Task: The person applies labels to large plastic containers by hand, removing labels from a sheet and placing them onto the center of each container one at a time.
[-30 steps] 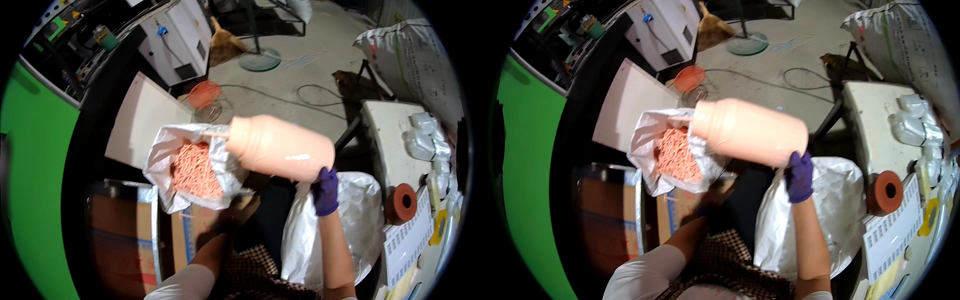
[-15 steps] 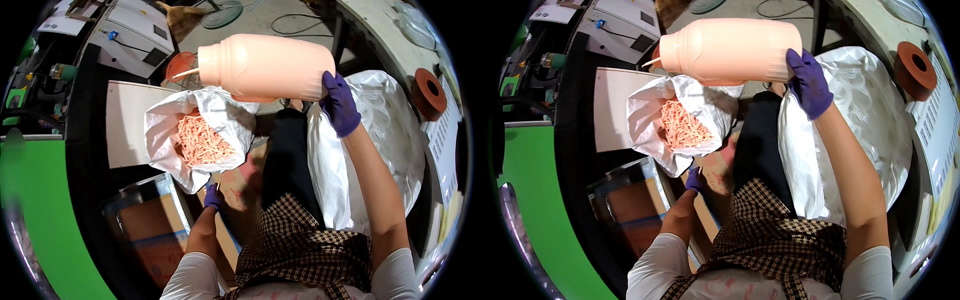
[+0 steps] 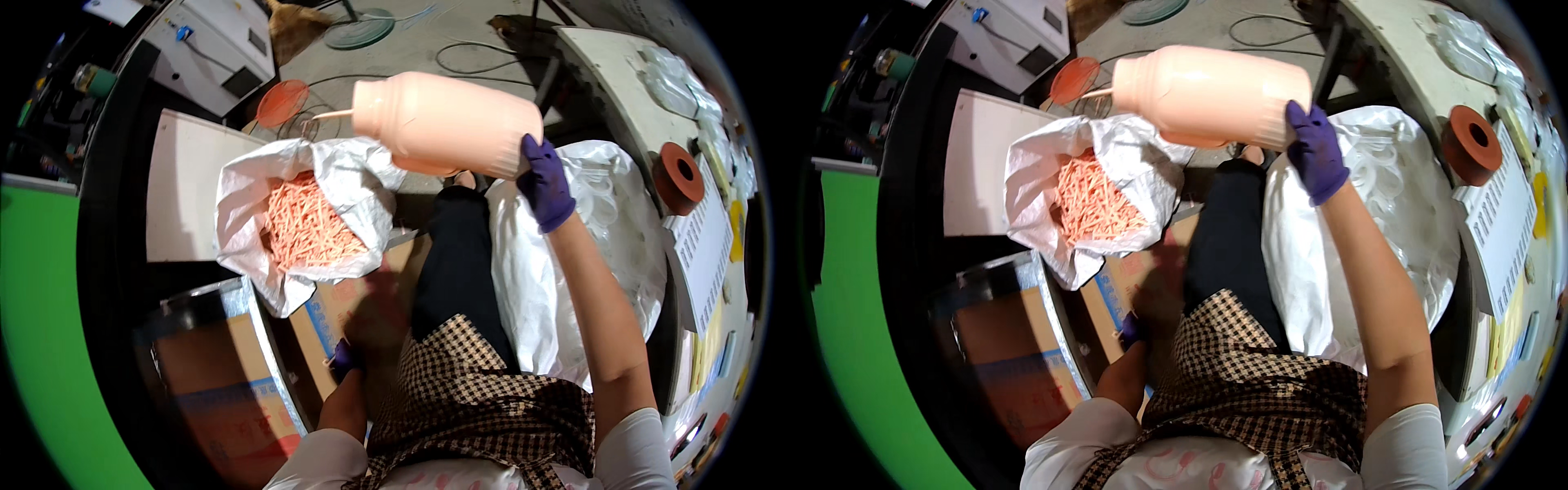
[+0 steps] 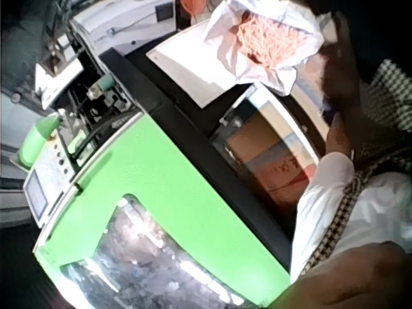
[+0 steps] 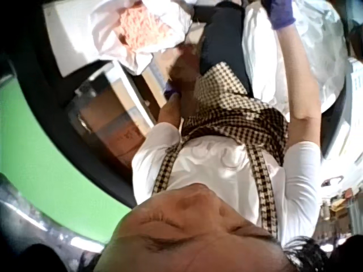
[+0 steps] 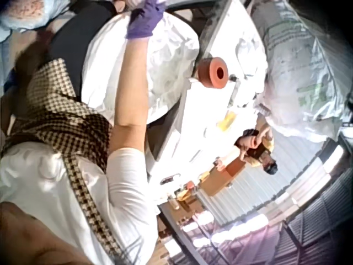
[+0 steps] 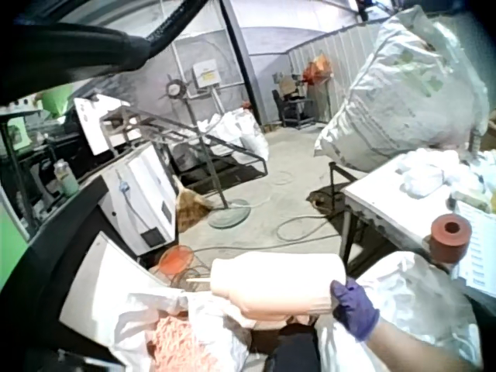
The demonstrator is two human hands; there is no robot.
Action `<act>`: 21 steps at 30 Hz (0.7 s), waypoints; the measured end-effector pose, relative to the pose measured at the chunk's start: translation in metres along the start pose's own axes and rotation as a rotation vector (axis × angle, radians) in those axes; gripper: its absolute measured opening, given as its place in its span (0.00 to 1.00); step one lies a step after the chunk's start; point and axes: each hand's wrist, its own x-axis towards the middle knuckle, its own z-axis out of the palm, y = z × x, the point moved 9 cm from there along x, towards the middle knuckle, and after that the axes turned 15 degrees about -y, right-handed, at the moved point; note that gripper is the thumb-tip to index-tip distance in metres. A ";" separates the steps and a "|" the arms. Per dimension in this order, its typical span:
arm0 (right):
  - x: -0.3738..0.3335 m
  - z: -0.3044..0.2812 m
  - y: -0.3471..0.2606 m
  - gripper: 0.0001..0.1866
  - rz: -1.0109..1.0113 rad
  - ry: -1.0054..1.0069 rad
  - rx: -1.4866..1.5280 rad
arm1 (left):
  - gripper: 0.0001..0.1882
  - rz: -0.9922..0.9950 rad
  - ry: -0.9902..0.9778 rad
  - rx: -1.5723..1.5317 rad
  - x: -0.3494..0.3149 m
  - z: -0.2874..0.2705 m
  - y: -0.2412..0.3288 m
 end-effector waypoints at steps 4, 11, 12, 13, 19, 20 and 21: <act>0.011 0.005 0.023 0.41 0.212 -0.052 0.277 | 0.15 0.119 0.355 -0.406 -0.022 -0.011 -0.028; 0.016 0.030 0.034 0.19 0.572 0.078 1.004 | 0.17 0.281 0.381 -0.152 0.004 -0.002 -0.088; 0.000 0.021 0.048 0.20 0.589 0.086 0.952 | 0.18 0.202 0.152 -0.115 0.003 0.020 -0.066; -0.008 0.018 0.057 0.20 0.611 0.108 0.977 | 0.19 0.110 -0.054 -0.067 0.001 0.036 -0.052; 0.009 0.050 0.030 0.21 0.636 0.158 1.347 | 0.20 -0.001 -0.117 -0.071 -0.023 0.063 -0.047; 0.005 0.036 0.045 0.23 0.515 0.110 1.068 | 0.20 0.008 -0.140 -0.078 -0.028 0.071 -0.037; 0.002 0.036 0.049 0.23 0.510 0.073 0.967 | 0.20 0.004 -0.149 -0.075 -0.030 0.074 -0.036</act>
